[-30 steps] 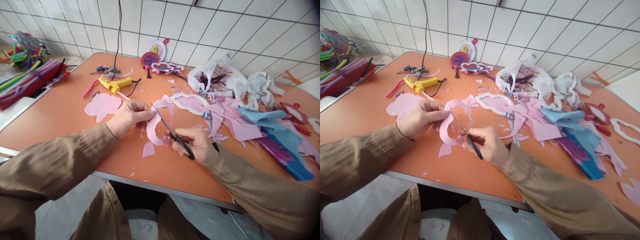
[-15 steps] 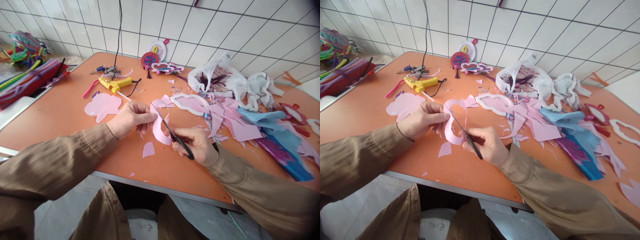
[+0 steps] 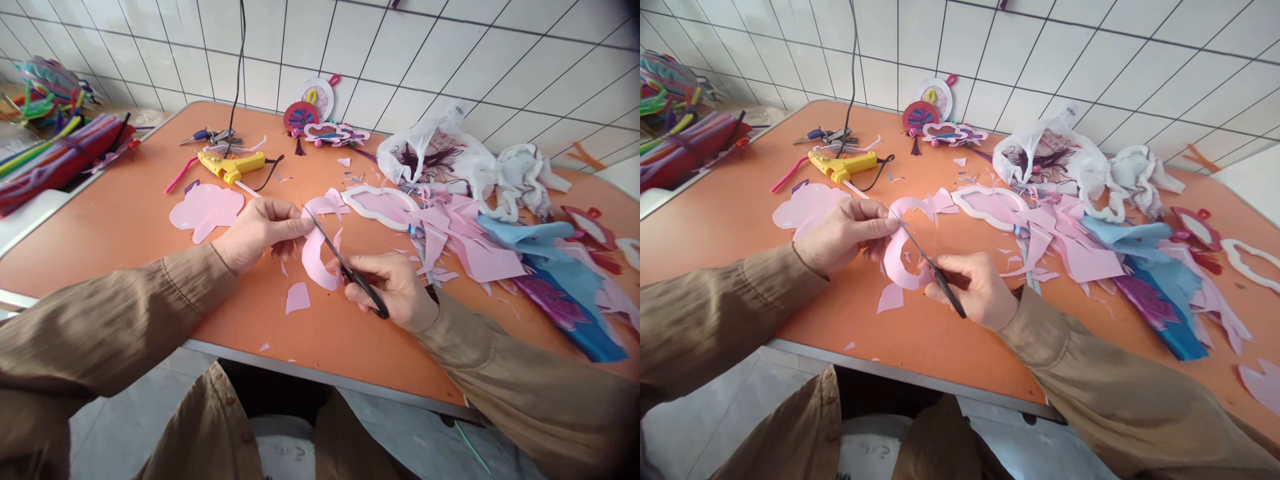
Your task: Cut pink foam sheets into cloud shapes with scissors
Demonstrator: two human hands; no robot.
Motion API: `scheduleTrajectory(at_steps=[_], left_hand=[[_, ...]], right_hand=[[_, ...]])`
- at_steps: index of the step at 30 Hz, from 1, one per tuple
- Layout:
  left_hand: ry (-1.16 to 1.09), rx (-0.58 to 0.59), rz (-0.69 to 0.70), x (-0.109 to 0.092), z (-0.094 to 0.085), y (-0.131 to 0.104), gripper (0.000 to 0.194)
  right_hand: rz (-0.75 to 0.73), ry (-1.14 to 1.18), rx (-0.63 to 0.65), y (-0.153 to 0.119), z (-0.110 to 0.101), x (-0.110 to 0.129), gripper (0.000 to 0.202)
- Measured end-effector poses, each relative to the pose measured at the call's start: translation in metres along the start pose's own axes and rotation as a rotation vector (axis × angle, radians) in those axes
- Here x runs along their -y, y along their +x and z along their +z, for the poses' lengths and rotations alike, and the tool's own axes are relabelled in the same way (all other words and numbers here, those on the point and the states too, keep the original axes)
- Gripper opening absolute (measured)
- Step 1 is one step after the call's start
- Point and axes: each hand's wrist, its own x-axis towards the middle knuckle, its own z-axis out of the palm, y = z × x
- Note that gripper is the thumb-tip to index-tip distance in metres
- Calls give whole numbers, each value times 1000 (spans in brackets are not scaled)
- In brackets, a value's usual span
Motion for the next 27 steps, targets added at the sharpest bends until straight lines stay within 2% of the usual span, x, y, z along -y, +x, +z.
scheduleTrajectory(at_steps=[19, 27], left_hand=[[-49, 57, -50, 1, 1, 1, 39], [-30, 6, -6, 1, -4, 2, 30]], right_hand=[[-44, -9, -11, 1, 1, 2, 18], [-24, 1, -15, -1, 1, 1, 17]])
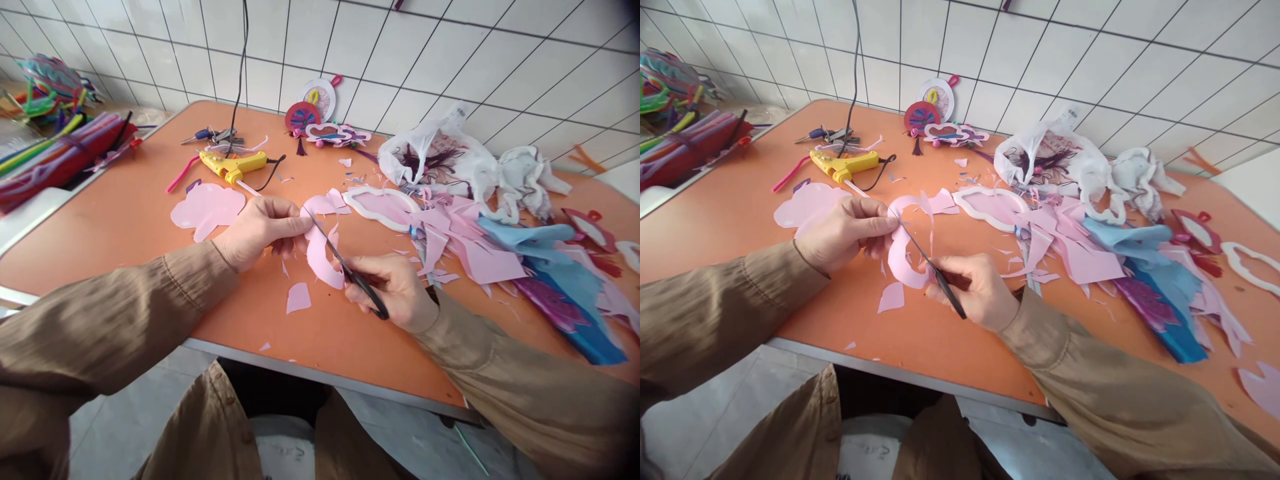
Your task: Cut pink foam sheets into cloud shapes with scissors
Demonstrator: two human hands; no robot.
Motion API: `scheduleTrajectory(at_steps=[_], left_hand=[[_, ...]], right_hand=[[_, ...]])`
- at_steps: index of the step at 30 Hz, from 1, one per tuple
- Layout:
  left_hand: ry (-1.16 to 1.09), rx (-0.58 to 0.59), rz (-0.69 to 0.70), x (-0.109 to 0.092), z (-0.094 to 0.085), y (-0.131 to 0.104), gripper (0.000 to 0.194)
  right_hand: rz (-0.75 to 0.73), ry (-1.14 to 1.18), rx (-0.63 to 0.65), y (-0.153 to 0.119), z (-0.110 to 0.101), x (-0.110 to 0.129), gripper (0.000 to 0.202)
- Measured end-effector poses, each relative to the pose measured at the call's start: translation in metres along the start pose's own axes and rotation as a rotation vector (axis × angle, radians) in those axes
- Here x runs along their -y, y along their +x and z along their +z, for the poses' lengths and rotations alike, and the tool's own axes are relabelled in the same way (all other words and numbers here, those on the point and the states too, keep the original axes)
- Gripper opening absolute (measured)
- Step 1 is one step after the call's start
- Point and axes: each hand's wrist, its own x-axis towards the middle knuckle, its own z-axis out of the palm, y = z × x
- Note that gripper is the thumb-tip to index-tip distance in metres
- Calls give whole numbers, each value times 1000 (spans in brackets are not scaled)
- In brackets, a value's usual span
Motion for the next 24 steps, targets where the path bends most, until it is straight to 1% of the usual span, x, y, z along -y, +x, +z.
scheduleTrajectory(at_steps=[3, 7, 19, 21, 24], left_hand=[[8, 4, -6, -2, 0, 0, 31], [14, 1, -29, -4, 2, -1, 32], [-55, 23, -50, -2, 1, -2, 31], [-41, 12, -34, -1, 1, -2, 29], [-14, -37, 4, 1, -1, 0, 24]], right_hand=[[-27, -14, 4, 1, 0, -1, 13], [-96, -31, 11, 3, -1, -2, 14], [-178, -18, 36, 4, 0, -3, 9], [-172, 2, 40, 4, 0, -3, 8], [-153, 11, 27, 4, 0, -6, 7]])
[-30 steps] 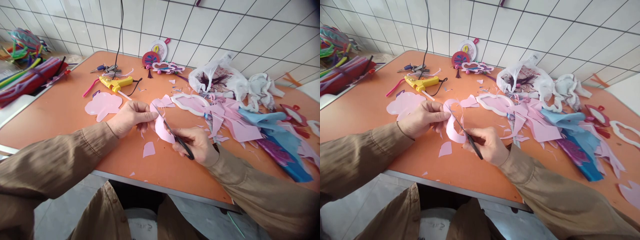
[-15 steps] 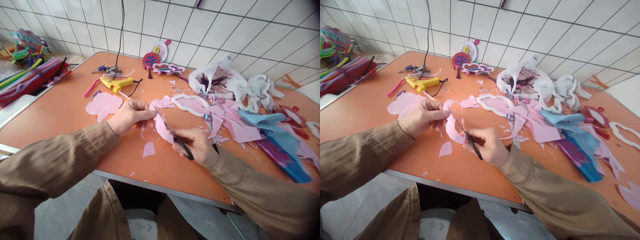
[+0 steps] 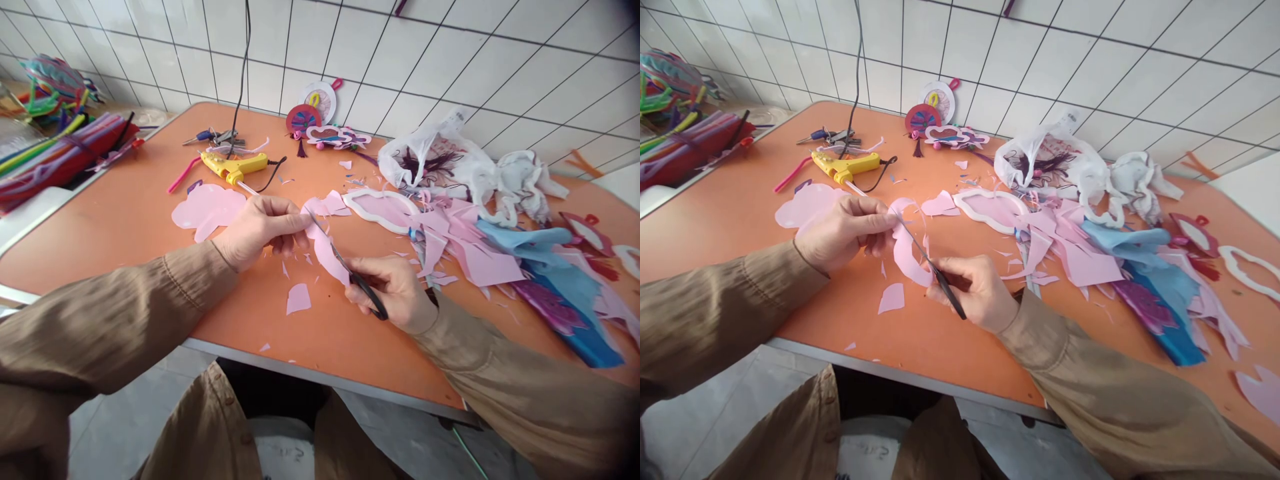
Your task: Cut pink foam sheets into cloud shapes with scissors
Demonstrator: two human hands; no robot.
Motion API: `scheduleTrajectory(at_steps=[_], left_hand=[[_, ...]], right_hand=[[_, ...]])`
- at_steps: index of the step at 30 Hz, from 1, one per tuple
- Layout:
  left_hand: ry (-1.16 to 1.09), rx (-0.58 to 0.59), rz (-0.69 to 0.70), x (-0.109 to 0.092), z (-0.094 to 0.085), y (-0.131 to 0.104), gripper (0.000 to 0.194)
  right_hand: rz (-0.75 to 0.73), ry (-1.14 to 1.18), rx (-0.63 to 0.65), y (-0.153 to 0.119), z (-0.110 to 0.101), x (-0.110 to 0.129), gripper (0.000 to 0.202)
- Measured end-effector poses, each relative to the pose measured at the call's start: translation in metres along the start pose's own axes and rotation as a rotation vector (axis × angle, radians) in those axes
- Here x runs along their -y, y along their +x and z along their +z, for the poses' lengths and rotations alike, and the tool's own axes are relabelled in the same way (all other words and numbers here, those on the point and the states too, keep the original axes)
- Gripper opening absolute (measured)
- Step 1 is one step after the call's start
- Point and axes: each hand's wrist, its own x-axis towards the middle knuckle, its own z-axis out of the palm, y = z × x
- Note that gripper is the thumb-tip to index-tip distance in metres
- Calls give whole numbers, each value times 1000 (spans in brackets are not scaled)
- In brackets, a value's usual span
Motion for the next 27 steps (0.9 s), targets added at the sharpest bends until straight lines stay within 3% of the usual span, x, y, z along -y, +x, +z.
scheduleTrajectory(at_steps=[11, 19, 27], left_hand=[[-20, 20, -21, -1, -1, 1, 29], [35, 8, 9, -5, 3, -1, 31], [31, 20, 7, -5, 5, -3, 31]], right_hand=[[11, -22, 21, 1, 0, 5, 9], [226, 59, -29, -1, 2, 4, 22], [97, -13, -4, -1, 0, 2, 15]])
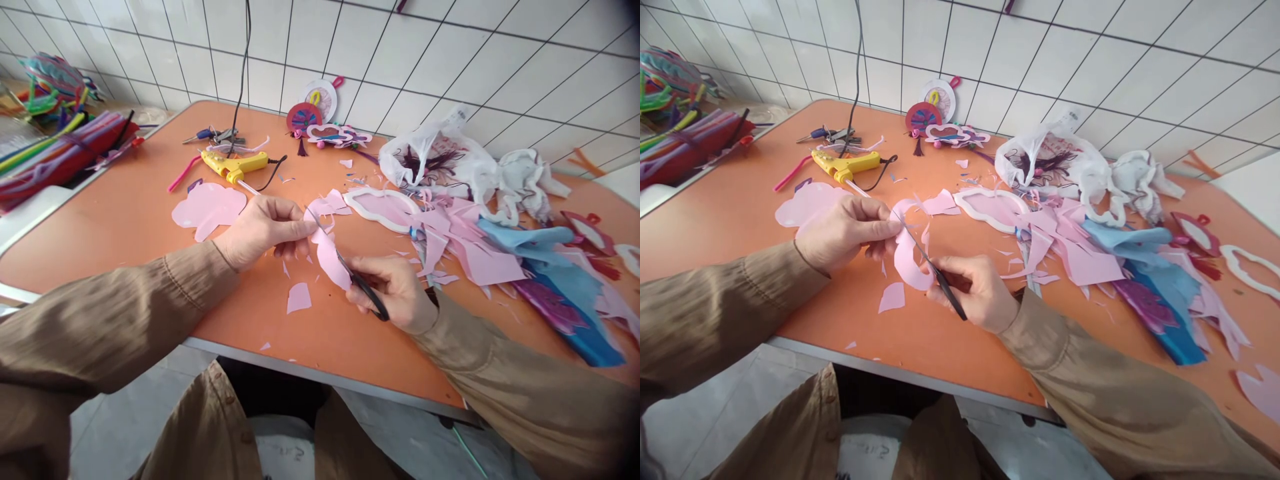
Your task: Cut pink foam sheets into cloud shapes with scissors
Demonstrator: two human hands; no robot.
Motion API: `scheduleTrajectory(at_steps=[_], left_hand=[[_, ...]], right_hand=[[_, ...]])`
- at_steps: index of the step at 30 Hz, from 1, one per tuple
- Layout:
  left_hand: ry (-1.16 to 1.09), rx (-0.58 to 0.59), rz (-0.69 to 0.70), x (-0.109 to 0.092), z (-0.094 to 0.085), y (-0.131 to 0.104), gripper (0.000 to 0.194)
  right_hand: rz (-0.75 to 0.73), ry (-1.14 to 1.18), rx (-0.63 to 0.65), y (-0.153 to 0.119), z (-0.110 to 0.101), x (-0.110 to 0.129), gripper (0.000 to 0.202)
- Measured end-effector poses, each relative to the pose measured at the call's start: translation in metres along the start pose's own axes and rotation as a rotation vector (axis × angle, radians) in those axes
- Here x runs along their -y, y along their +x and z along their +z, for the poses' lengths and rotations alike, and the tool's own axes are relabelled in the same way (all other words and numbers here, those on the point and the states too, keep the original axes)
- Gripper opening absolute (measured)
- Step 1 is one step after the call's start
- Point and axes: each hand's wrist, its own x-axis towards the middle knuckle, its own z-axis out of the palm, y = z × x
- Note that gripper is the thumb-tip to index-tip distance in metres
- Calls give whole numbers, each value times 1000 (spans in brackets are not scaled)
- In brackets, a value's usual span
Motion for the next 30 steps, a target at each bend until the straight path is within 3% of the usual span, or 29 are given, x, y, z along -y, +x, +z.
scheduleTrajectory(at_steps=[18, 23, 30], left_hand=[[-56, 18, -62, 2, 0, 0, 32], [-33, -28, -1, 2, -3, 1, 32], [-20, -12, -31, 0, -2, 0, 31]], right_hand=[[-22, -48, 7, -2, -2, -4, 24], [-21, -42, 15, -1, -1, -2, 17], [-69, -41, 7, -1, 0, -1, 11]])
